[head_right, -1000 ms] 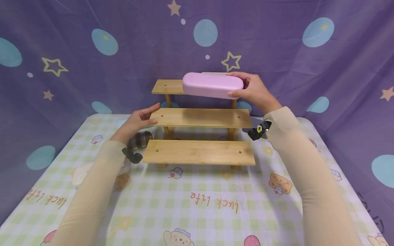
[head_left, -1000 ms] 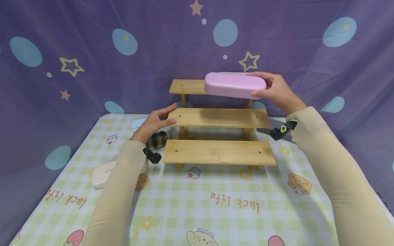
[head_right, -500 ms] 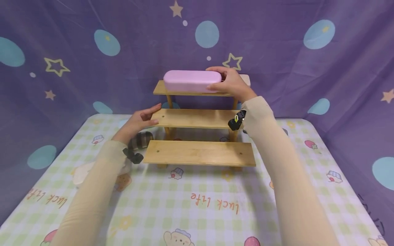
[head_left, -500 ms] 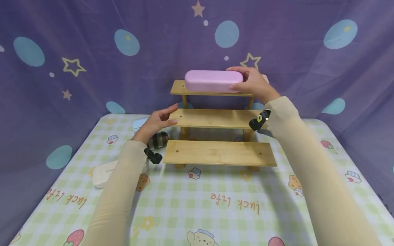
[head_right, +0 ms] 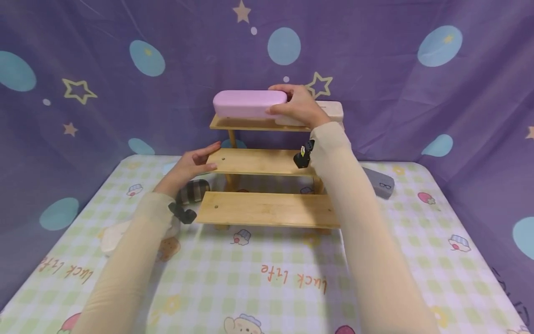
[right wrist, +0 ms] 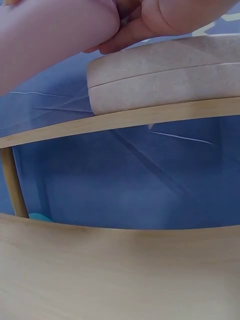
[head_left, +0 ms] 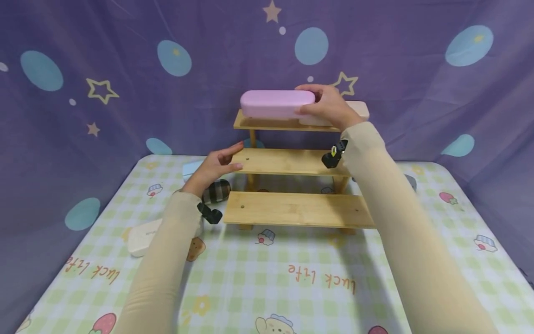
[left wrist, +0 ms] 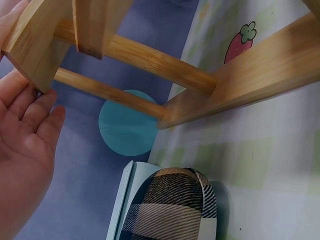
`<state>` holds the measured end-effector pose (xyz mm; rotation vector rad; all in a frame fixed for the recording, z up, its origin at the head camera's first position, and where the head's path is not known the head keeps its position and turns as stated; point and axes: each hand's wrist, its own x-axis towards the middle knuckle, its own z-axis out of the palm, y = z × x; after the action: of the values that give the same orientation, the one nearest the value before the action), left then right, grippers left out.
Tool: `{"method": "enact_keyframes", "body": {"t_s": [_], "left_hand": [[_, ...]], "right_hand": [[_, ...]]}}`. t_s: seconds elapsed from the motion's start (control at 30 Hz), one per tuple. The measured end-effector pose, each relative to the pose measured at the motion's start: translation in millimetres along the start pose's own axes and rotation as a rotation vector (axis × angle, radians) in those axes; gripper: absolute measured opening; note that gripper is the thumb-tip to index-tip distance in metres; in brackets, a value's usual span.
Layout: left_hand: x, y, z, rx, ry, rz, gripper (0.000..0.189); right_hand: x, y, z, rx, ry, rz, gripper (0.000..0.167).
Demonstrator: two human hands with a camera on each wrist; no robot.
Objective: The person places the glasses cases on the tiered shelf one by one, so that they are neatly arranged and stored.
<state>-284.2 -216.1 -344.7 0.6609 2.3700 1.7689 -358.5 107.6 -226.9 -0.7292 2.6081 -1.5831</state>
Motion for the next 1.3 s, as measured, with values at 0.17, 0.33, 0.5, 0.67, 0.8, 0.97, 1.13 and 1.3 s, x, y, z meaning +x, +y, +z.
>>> {"method": "enact_keyframes", "body": {"t_s": [0.17, 0.33, 0.5, 0.67, 0.8, 0.97, 1.13, 1.3], "left_hand": [[1.3, -6.8, -0.8, 0.004, 0.008, 0.007, 0.061], [-1.3, -4.5, 0.7, -0.009, 0.008, 0.009, 0.061], [-6.8, 9.0, 3.8, -0.013, 0.006, -0.001, 0.061], [-9.4, 16.8, 7.8, -0.021, 0.004, -0.005, 0.06], [-3.9, 3.4, 6.1, -0.029, 0.003, 0.03, 0.06], [0.3, -6.2, 6.0, -0.031, 0.008, 0.045, 0.06], [0.3, -5.8, 7.3, -0.023, 0.005, 0.039, 0.059], [0.6, -5.2, 7.9, -0.024, 0.003, 0.044, 0.059]], "right_hand": [[4.6, -2, 3, 0.014, 0.01, 0.012, 0.058], [9.6, -3, 9, 0.048, 0.003, -0.012, 0.057], [14.3, -6, 17, 0.06, -0.015, -0.039, 0.058], [18.1, -12, 22, -0.005, -0.02, -0.059, 0.061], [21.7, -14, 24, -0.016, -0.038, -0.05, 0.062], [22.8, -14, 25, -0.027, -0.059, -0.02, 0.062], [21.9, -13, 25, -0.047, -0.083, -0.009, 0.061], [22.1, -13, 24, -0.056, -0.091, -0.012, 0.061]]}}
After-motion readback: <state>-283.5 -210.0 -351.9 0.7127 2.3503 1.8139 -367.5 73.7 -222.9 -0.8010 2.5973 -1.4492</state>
